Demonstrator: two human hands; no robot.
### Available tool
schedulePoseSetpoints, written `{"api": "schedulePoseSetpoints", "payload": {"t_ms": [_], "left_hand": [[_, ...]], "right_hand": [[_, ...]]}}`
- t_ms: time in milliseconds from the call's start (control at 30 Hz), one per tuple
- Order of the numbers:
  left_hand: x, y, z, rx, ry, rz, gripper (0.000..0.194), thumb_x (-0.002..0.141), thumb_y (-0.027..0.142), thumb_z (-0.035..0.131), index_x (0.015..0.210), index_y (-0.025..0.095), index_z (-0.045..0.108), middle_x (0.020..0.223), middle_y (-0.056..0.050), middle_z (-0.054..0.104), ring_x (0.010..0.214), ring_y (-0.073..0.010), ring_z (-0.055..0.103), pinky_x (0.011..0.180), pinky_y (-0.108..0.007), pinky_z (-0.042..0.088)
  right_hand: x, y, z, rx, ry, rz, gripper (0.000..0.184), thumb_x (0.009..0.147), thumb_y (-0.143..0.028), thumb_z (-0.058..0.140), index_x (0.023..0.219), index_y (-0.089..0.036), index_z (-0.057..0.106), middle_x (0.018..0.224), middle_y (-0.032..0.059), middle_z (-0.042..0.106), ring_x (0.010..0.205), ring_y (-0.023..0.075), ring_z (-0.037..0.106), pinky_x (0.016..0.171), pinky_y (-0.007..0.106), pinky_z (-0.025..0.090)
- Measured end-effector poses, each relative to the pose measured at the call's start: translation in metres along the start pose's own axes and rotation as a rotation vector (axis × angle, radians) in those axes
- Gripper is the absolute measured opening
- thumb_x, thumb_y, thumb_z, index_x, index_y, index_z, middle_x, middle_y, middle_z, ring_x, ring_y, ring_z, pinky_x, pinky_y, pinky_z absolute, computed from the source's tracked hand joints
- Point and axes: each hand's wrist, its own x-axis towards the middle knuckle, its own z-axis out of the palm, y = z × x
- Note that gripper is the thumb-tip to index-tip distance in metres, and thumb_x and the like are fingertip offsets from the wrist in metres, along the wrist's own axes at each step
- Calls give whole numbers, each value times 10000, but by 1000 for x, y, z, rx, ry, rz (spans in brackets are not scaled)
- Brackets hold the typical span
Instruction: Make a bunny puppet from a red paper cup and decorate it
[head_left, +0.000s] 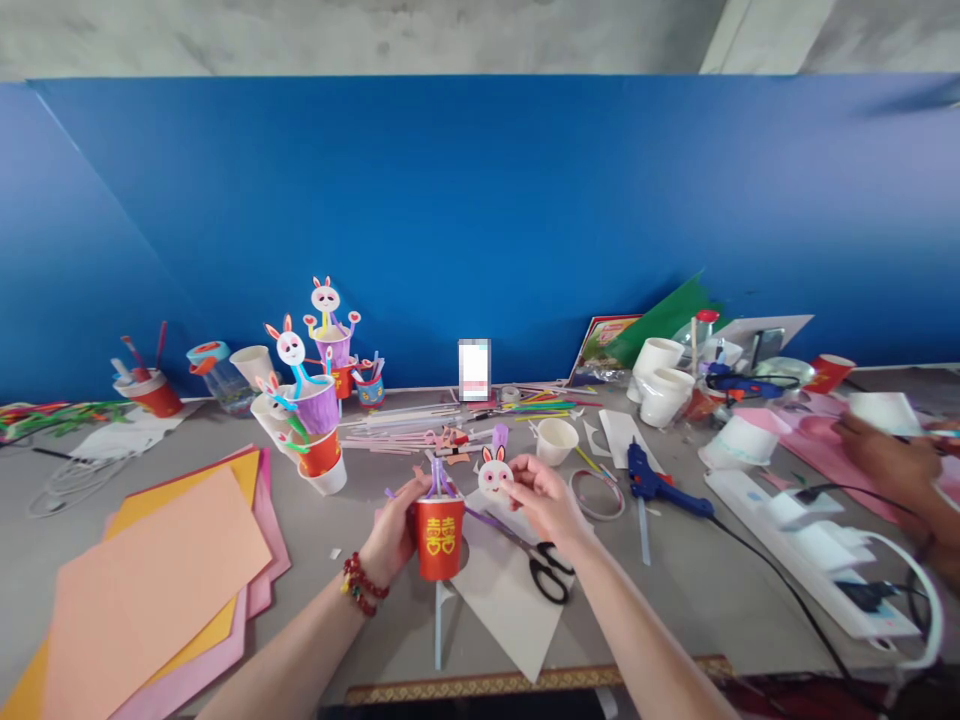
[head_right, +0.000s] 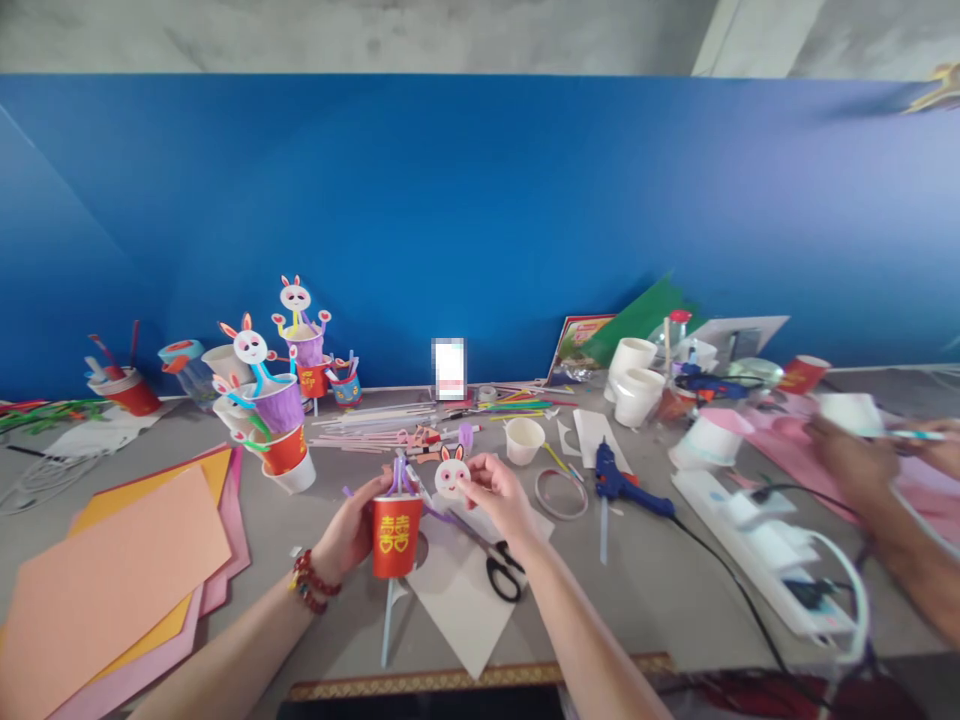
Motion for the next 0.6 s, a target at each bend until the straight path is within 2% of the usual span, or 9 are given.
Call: {"api": "schedulePoseSetpoints", "payload": {"t_ms": [67,200,267,367,533,600], "left_hand": [[-1,3,-2,8,-2,44,297,792,375,737,938,120,699,881,-89,766,751,-223,728,750,-349,578],[0,2,-4,-5,97,139,346,758,375,760,1001,136,699,876,-65,767,738,-211,729,722,-326,583],[0,0,-4,-3,114,167,413,764,415,753,1069,144,687,891,-65,768,749,-216,733,712,-321,586],[-1,-5,-3,45,73,206,461,766,452,756,1107,154,677,842,-46,758,691,-198,720,676,-304,581],[0,-6,-6,155,82,280,448,699,370,830,1073,160,700,937,-62,759,769,-191,714,676,-256,559],[2,-2,-9,178,91,269,404,689,341,838,1023,152,713,897,-62,758,746,-185,709,671,-250,550]], "right_hand": [[-8,-1,-9,-176,-31,-18,258,817,-399,725,951,-206,619,730,-3,678,600,144,570,585,267,454],[-39,15,-15,-434,-48,-59,239,840,-314,680,1055,-227,624,714,-13,671,664,182,629,665,301,475],[-52,26,-12,-461,-58,-9,255,845,-307,663,1083,-237,603,714,-17,673,630,181,632,647,301,475],[-62,36,-7,-469,-29,40,249,848,-335,641,1067,-233,583,706,-7,683,607,188,622,601,294,460],[-64,34,-8,-556,16,42,186,858,-335,598,1008,-226,574,760,17,722,647,191,629,638,290,459],[-66,31,-8,-606,8,58,137,869,-338,583,953,-230,580,787,22,733,675,192,635,656,286,454]]}}
